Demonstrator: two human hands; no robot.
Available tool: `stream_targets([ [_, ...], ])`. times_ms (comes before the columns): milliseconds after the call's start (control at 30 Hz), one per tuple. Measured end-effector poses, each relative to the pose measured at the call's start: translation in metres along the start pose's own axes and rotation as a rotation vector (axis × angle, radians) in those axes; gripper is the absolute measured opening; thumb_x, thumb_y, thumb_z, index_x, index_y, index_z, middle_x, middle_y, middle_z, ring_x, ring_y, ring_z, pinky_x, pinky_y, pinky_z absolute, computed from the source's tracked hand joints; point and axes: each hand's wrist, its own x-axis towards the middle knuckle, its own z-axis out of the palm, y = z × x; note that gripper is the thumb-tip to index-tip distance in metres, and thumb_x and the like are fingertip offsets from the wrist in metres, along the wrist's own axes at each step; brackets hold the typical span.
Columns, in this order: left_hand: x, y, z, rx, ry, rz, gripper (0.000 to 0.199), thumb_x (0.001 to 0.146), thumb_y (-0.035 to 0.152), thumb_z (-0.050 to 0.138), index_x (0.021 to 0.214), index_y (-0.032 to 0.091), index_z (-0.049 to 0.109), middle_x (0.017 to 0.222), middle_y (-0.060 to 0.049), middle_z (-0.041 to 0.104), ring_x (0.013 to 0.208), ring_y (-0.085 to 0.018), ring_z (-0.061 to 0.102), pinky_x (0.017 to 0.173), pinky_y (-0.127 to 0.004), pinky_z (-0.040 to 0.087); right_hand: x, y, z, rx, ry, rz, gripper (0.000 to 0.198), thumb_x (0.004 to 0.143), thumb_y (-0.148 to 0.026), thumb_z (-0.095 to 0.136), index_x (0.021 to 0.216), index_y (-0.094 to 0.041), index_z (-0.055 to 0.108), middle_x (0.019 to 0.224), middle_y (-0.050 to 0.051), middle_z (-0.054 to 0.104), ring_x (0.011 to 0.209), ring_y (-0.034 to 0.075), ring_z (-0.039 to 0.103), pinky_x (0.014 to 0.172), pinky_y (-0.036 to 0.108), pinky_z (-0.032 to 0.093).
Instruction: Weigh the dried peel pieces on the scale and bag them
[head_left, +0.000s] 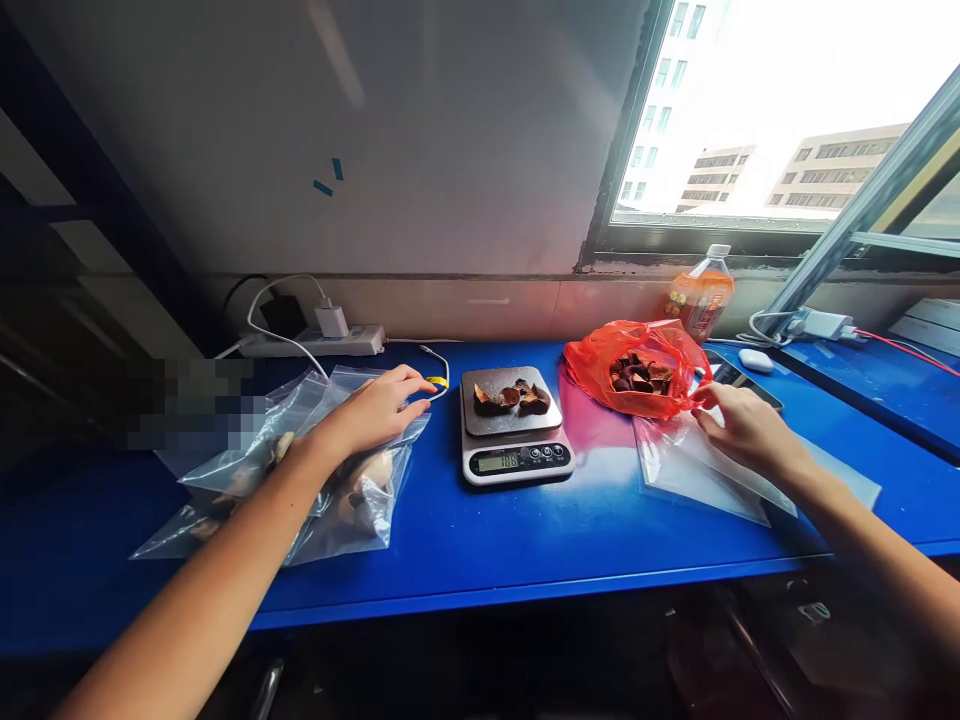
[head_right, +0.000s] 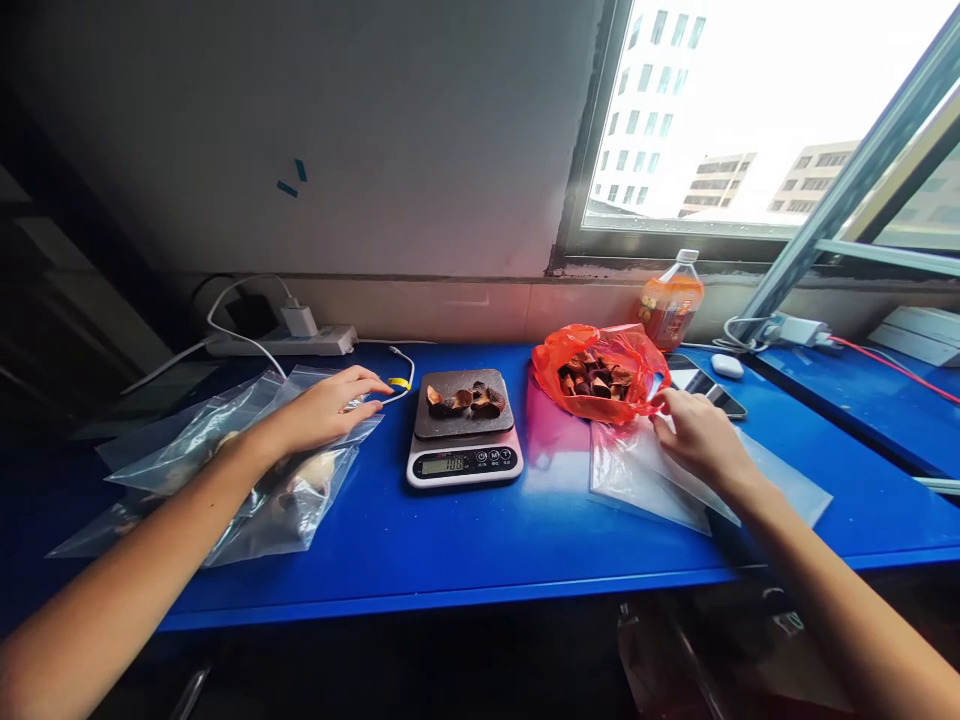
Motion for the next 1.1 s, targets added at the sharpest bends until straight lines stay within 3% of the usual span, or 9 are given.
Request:
stream_targets([
  [133,0.001,-0.001,0.000,0.020,-0.006,0.019,0.040,0.091,0.045,0.042,0.116,0.023,0.063,0.122,-0.006,0.056,0.105,-0.023,0.058,0.096,-0.037,0.044,-0.010,-0.010,-0.006,0.042,-0.049,-0.017,0.014,0.085,-0.035,0.053,0.089,-0.021,0.054,0.086,0.010,0.068,0.077,0.025,0.062,0.071,0.036,0.046],
  [267,0.000,0.000,-0.001,0.046,-0.017,0.029,0.042,0.091,0.044,0.040,0.118,0.022,0.063,0.122,-0.007,0.056,0.106,-0.023,0.058,0.096,-0.036,0.045,-0.016,-0.021,-0.005,0.044,-0.145,-0.164,0.017,0.086,-0.034,0.049,0.077,-0.021,0.054,0.078,0.008,0.065,0.071,0.023,0.059,0.068,0.036,0.046],
  [400,0.000,0.001,-0.002,0.050,-0.028,0.033,0.042,0.091,0.044,0.040,0.119,0.021,0.062,0.122,-0.007,0.057,0.107,-0.023,0.058,0.096,-0.035,0.045,-0.016,-0.025,-0.011,0.118,-0.185,-0.200,0.020,0.088,-0.035,0.048,0.086,-0.020,0.061,0.088,0.009,0.066,0.081,0.022,0.061,0.075,0.037,0.048],
  [533,-0.001,0.003,-0.003,0.047,-0.032,0.014,0.043,0.091,0.045,0.041,0.120,0.021,0.062,0.123,-0.008,0.058,0.109,-0.024,0.058,0.098,-0.036,0.044,-0.018,-0.003,-0.026,0.129,-0.122,0.015,0.026,0.087,-0.043,0.055,0.094,-0.020,0.064,0.098,0.012,0.068,0.093,0.026,0.063,0.082,0.040,0.048],
  [633,-0.001,0.004,-0.004,0.061,-0.045,0.010,0.045,0.092,0.046,0.040,0.122,0.021,0.061,0.124,-0.008,0.059,0.110,-0.025,0.058,0.097,-0.037,0.045,-0.027,0.018,-0.034,0.177,-0.244,0.130,0.038,0.080,-0.051,0.064,0.103,-0.022,0.065,0.108,0.015,0.067,0.099,0.027,0.065,0.082,0.036,0.050],
  [700,-0.001,0.005,-0.004,0.077,-0.055,0.012,0.045,0.092,0.047,0.039,0.123,0.022,0.061,0.124,-0.008,0.060,0.111,-0.026,0.058,0.097,-0.037,0.045,-0.034,0.026,-0.038,0.192,-0.303,0.076,0.038,0.078,-0.051,0.067,0.105,-0.024,0.065,0.111,0.015,0.067,0.100,0.027,0.066,0.081,0.034,0.050],
  [800,-0.001,0.006,-0.004,0.087,-0.054,0.011,0.046,0.092,0.048,0.039,0.123,0.023,0.061,0.124,-0.008,0.061,0.111,-0.027,0.058,0.096,-0.037,0.045,-0.038,0.029,-0.042,0.132,-0.236,0.011,0.032,0.080,-0.047,0.066,0.103,-0.025,0.066,0.106,0.013,0.068,0.093,0.025,0.066,0.079,0.034,0.050],
  [967,0.001,0.004,-0.004,0.097,-0.050,0.025,0.047,0.091,0.048,0.039,0.123,0.023,0.061,0.122,-0.008,0.063,0.110,-0.026,0.059,0.095,-0.037,0.045,-0.017,0.040,-0.040,0.100,-0.211,0.025,0.028,0.083,-0.038,0.060,0.104,-0.021,0.068,0.102,0.013,0.069,0.091,0.024,0.066,0.079,0.035,0.049],
  [1100,0.002,0.001,-0.004,0.088,-0.059,0.025,0.047,0.091,0.049,0.038,0.123,0.023,0.062,0.122,-0.008,0.064,0.110,-0.026,0.060,0.094,-0.036,0.046,0.001,0.047,-0.025,0.149,-0.267,-0.089,0.025,0.078,-0.025,0.057,0.098,-0.022,0.072,0.081,0.008,0.069,0.067,0.020,0.064,0.064,0.032,0.048],
])
